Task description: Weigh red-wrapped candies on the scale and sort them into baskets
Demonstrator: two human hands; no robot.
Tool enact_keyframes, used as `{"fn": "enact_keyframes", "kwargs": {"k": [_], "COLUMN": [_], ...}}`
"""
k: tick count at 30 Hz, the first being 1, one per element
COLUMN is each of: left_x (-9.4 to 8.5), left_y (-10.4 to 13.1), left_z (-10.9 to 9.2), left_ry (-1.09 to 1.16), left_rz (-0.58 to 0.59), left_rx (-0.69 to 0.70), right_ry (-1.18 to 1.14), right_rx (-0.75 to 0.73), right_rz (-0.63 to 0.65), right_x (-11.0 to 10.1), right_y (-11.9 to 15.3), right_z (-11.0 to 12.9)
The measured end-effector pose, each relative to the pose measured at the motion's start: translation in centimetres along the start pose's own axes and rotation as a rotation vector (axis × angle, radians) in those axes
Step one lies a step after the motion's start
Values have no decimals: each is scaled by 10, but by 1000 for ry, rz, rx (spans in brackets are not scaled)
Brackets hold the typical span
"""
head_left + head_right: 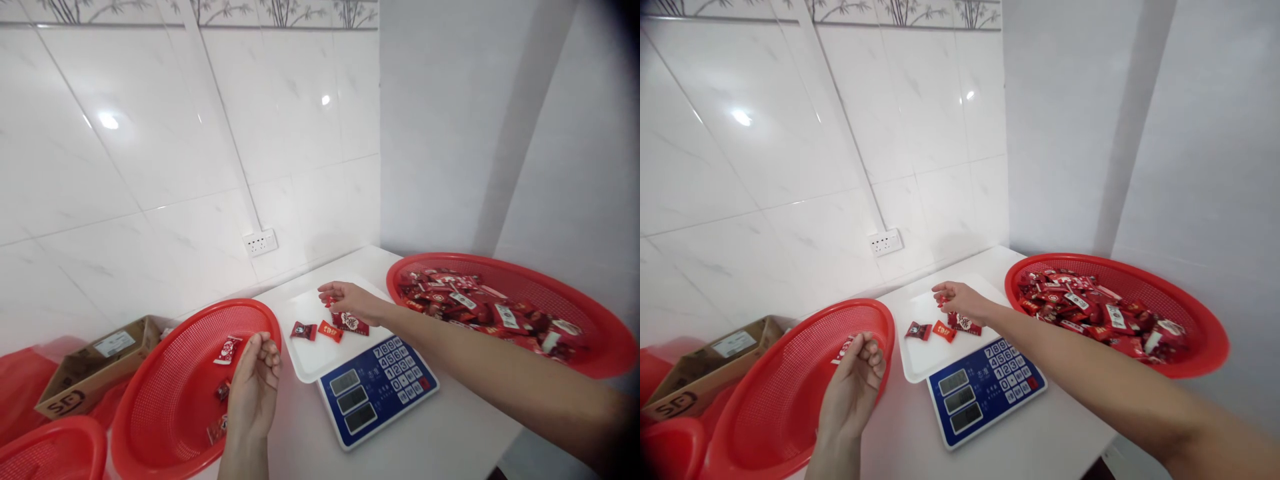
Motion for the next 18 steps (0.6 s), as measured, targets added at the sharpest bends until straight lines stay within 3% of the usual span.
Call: {"fn": "enact_keyframes", "kwargs": {"k": [10,14,18], "left_x": [0,-1,-3], "left_y": [2,2,1], "left_z": [0,-2,-4], "left_ry": [2,1,10], "left_rz": [12,8,3], "left_rx": [3,8,17], "right_ry": [25,52,193], "right_rx": [-34,-75,-158], "right_rz": [-50,-46,-54], "right_x": [-2,-18,-50], "right_y": [-9,-3,19], "right_z": [2,-3,-9]}}
Point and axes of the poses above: each hand's wrist, its own y-axis away from the middle knuckle, its own x-axis out of the palm, z = x × y, the point moved 1 cm from there along -y, towards the middle knuckle, and after that the axes turned 7 degrees about -x, right-handed, at the moved point
